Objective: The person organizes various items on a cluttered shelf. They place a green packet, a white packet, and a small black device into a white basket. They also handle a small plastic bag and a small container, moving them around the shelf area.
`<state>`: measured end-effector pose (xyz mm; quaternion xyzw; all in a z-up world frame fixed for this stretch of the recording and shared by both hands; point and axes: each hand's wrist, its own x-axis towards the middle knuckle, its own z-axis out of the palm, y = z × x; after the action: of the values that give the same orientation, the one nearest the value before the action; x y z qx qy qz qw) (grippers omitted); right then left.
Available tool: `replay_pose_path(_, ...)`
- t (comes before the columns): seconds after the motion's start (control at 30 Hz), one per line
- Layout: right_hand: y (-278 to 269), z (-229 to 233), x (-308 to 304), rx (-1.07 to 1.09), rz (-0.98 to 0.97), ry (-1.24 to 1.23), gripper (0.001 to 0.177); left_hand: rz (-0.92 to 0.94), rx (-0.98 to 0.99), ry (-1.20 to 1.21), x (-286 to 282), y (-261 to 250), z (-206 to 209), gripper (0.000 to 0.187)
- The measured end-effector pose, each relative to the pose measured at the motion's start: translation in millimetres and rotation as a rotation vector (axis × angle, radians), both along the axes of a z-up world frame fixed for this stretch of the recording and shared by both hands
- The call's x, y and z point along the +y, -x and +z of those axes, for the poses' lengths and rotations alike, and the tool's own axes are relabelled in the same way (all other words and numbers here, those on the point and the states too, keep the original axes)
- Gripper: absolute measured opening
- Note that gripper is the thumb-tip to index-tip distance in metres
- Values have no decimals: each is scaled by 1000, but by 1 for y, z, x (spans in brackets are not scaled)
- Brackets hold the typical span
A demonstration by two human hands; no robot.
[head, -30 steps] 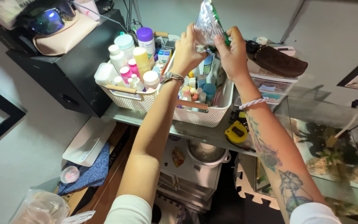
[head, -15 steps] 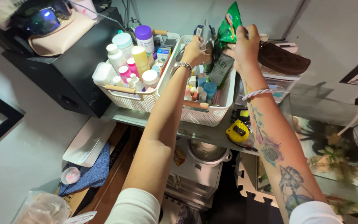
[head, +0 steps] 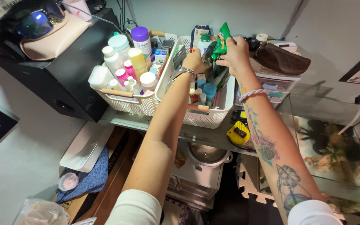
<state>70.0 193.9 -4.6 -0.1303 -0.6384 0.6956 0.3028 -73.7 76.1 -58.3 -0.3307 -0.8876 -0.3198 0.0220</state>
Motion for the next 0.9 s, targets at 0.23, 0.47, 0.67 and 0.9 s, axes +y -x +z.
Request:
replay_pose_path(0.23,-4,11,1,10,-169,-70,35,66,151,-80,18,10,-13,39)
replay_pose_path(0.47,-4,8,-14,-101,-226,-223,27,47,55,40,8,-13,-2,30)
replay_pose_path(0.67,-20,23,-13,172,-323,-396,17,66,98,-92,23,5,-15,29)
replay_pose_path(0.9,-48,42,-7,391,-444,-684,11,-58,328,292,62,25,-40,26)
